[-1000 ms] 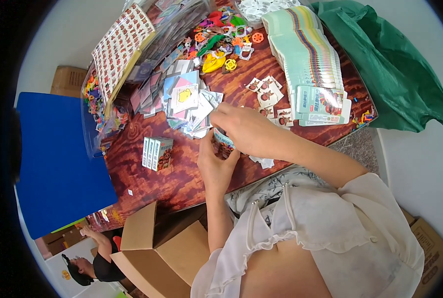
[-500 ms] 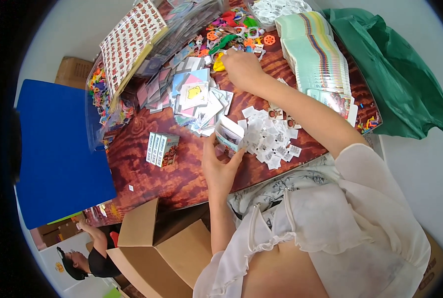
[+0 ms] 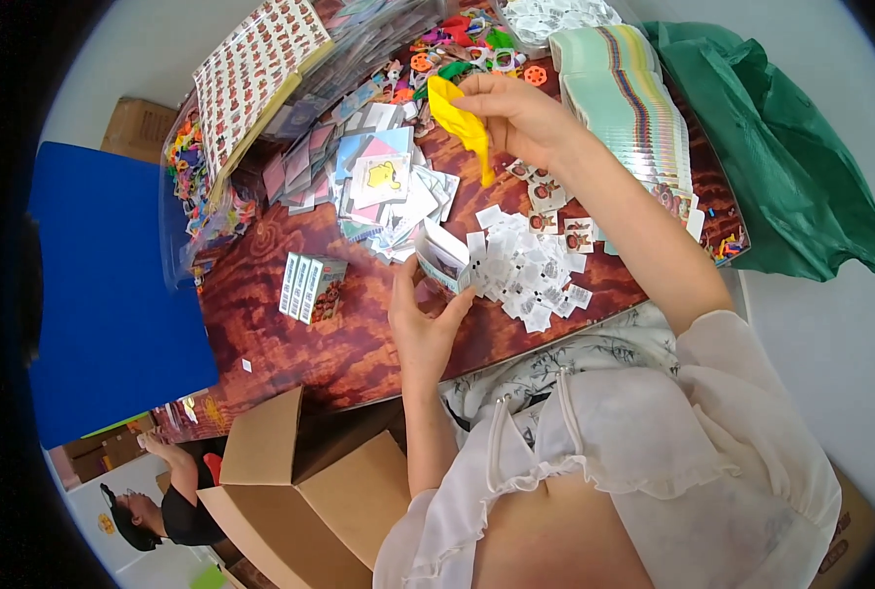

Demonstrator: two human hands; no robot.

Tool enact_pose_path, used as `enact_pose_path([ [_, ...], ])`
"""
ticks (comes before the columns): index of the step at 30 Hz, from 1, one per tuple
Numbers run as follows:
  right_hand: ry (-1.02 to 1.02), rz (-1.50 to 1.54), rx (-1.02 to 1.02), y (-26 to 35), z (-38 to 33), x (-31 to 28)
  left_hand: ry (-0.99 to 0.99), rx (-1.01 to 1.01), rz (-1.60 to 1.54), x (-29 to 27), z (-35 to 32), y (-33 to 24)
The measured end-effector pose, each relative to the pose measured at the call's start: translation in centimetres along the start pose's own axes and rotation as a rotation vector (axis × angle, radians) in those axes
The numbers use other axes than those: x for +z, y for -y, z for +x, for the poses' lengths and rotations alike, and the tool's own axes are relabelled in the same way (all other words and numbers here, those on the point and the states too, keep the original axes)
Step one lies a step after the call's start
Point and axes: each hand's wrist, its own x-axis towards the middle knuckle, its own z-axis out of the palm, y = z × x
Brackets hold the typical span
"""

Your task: Sorting and packaging small printed cards into boxes and bags.

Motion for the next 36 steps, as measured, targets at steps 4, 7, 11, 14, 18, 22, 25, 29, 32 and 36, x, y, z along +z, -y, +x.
enact_pose_path([
  [4,0.064,0.377,-0.005,-1.8,-3.1,3.6,0.026,-0.084,-0.061,0.6,-0.4,-0.2],
  [7,-0.055,0.305,-0.079,-3.4,-4.9,6.7,0.04,-0.061,-0.089,0.9,-0.7,-0.4],
  [11,-0.246,-0.206,-0.231,-5.9,-7.0,9.3,0.026,0.008,-0.048,0.8,-0.9,-0.9],
  [14,-0.193,-1.036,-0.429,-4.9,-8.4,9.3,0.026,-0.074,-0.01,0.7,-1.1,-1.0],
  [18,-0.229,-1.287,-0.501,-4.4,-9.5,9.8,-0.025,0.077,0.106,0.9,-1.1,-0.9],
  [22,-0.076,-1.534,-0.48,-4.8,-10.5,10.1,-0.081,0.153,0.271,1.4,-1.0,-1.1],
  [25,-0.003,-1.436,-0.33,-4.8,-10.7,10.1,-0.101,0.17,0.348,1.2,-1.0,-1.2],
  [29,0.122,-0.837,0.21,-2.3,-9.4,10.3,-0.175,0.279,0.401,1.2,-1.0,-1.4],
  [32,0.177,-0.905,0.273,-2.4,-9.7,10.4,-0.156,0.284,0.406,1.4,-1.2,-1.1],
  [36,-0.085,-0.904,-0.276,-4.6,-11.3,11.3,-0.142,0.213,0.306,1.3,-1.2,-1.1],
])
